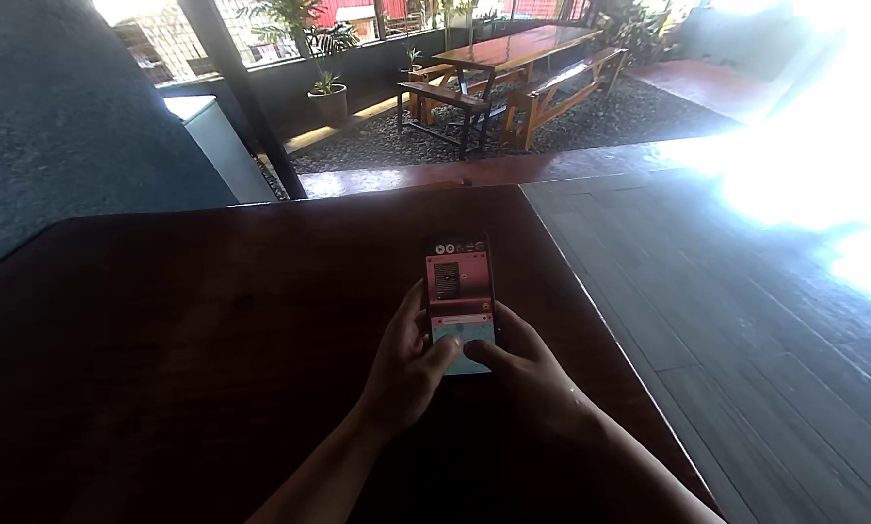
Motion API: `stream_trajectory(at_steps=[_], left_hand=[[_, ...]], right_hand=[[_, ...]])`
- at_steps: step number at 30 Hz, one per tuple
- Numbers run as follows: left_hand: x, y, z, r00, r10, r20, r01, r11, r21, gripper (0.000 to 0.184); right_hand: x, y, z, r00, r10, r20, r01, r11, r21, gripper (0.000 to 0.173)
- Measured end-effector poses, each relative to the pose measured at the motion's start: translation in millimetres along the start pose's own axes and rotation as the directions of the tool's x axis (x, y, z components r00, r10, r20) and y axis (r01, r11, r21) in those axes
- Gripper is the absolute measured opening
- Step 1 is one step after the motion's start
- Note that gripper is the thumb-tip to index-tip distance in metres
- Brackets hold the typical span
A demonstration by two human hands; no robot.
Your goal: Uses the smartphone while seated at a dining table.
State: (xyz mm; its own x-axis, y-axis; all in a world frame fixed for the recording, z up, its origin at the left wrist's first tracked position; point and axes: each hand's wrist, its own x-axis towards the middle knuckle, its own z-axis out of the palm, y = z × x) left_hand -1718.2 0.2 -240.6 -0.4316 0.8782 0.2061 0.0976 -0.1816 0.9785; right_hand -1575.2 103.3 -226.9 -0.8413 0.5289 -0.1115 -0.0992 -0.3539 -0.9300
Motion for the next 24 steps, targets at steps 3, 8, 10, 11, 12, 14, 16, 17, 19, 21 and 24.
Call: stream_trajectory(at_steps=[3, 8, 10, 11, 12, 14, 16, 17, 19, 21, 24], left_hand=[[1.5, 1.6, -1.5, 1.000, -0.006, 0.010, 0.006, 1.000, -0.007, 0.065], [0.7, 1.0, -5.3, 0.998, -0.016, 0.063, 0.022, 0.996, -0.090, 0.069], [1.1, 0.6, -5.6, 0.997, -0.017, 0.073, 0.024, 0.995, -0.095, 0.071], [1.1, 0.7, -5.3, 0.998, -0.021, 0.067, 0.028, 0.995, -0.094, 0.071], [1.0, 0.8, -4.8, 0.998, -0.028, 0.057, 0.033, 0.995, -0.093, 0.071], [0.8, 1.0, -3.9, 0.999, -0.035, 0.038, 0.038, 0.995, -0.093, 0.069], [0.9, 1.1, -4.0, 0.999, -0.035, 0.034, 0.038, 0.996, -0.082, 0.068], [1.0, 1.0, -4.2, 0.999, -0.035, 0.034, 0.037, 0.996, -0.076, 0.068], [1.5, 0.4, -5.3, 0.999, -0.037, 0.035, 0.040, 0.996, -0.081, 0.069], [2.2, -0.1, -6.4, 0.998, -0.040, 0.043, 0.044, 0.994, -0.096, 0.071], [2.3, 0.9, -6.5, 0.998, -0.047, 0.041, 0.052, 0.991, -0.124, 0.070]], right_hand=[[-1.0, -3.5, -1.0, 1.000, 0.019, 0.018, -0.019, 1.000, 0.000, 0.043], [-1.8, -3.6, -1.0, 0.999, 0.025, 0.031, -0.025, 1.000, -0.007, 0.051], [-2.1, -5.2, -0.6, 0.999, 0.031, 0.018, -0.031, 0.999, -0.008, 0.049], [-2.6, -6.4, 0.0, 0.999, 0.038, 0.014, -0.038, 0.999, -0.001, 0.048], [-2.9, -7.1, 0.6, 0.999, 0.042, 0.013, -0.042, 0.999, 0.007, 0.047], [-2.8, -7.0, 0.7, 0.999, 0.046, 0.014, -0.046, 0.999, 0.016, 0.047], [-2.7, -6.4, -0.3, 0.999, 0.046, 0.023, -0.047, 0.998, 0.031, 0.045], [-3.1, -6.7, -0.3, 0.998, 0.048, 0.027, -0.049, 0.998, 0.042, 0.044], [-3.5, -7.1, -0.2, 0.998, 0.057, 0.026, -0.058, 0.996, 0.070, 0.043], [-3.4, -7.7, -0.1, 0.998, 0.065, 0.027, -0.067, 0.993, 0.097, 0.043], [-3.5, -8.5, 0.8, 0.997, 0.072, 0.018, -0.073, 0.989, 0.125, 0.045]])
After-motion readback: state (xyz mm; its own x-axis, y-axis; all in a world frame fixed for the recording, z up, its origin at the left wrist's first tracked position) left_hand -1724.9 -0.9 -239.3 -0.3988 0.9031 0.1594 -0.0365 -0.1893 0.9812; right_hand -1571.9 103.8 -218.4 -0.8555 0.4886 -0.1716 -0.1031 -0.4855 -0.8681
